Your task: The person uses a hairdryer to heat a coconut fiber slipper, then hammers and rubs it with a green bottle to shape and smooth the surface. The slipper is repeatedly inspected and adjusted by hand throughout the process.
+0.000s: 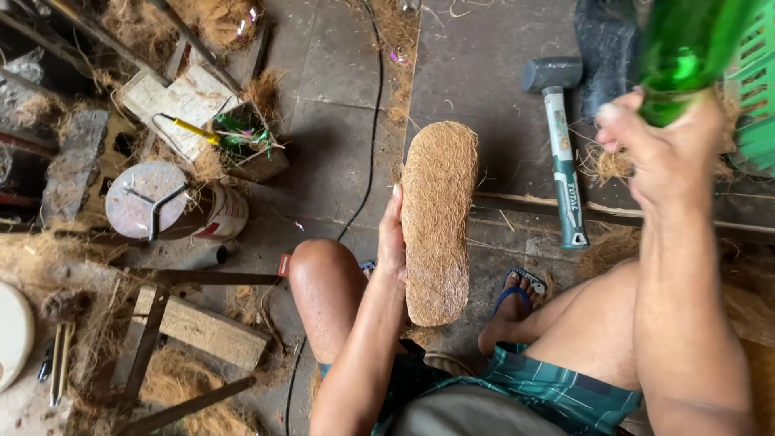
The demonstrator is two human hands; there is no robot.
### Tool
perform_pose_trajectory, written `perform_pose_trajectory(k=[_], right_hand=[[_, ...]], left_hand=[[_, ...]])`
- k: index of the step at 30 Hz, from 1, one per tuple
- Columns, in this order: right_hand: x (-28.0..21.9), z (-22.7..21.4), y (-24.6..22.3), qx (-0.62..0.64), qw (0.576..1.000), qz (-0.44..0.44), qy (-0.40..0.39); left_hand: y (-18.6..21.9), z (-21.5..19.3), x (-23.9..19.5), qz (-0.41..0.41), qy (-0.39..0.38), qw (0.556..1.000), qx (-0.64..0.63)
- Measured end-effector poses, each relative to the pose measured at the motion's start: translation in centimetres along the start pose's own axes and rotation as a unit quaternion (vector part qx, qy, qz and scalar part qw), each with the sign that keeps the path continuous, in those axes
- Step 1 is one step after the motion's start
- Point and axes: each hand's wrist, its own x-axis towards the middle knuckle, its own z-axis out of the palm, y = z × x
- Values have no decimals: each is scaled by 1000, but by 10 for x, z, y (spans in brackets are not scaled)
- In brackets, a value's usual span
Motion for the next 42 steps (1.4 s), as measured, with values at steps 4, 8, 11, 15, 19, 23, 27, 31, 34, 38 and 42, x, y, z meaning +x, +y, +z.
perform_pose_trajectory(k=[4, 8, 11, 15, 19, 23, 27, 31, 34, 38, 42], right_hand=[[-38, -6, -9, -154, 985, -64, -36], [-102, 26, -3, -190, 965, -111, -145], [-109, 40, 1, -157, 945, -154, -243], [-93, 35, 12, -137, 956, -62, -252], [-82, 38, 8, -35, 955, 203, -214], [-72, 36, 11, 72, 948, 285, -124], [-57, 27, 10, 165, 938, 268, -146], [-44, 47, -21, 147, 952, 237, -124], [-43, 62, -41, 63, 971, 170, -158], [-29, 90, -40, 61, 968, 195, -149], [-22, 107, -20, 137, 942, 252, -176]], left_hand=[[5, 3, 3, 6, 2, 1000, -19], [14, 33, -23, 72, 36, 992, 101], [10, 23, -22, 98, 38, 978, 182], [-6, -24, 19, 35, -1, 994, 106], [-8, -43, 24, 11, -17, 999, 40], [-5, -26, 9, -16, 0, 1000, 8], [4, -52, 10, -47, -144, 987, -48], [11, -35, 3, -68, -138, 988, 4], [5, -31, -2, -67, -108, 989, 71], [3, -23, -3, 95, -94, 946, 294], [5, -15, -10, 101, -46, 939, 324]])
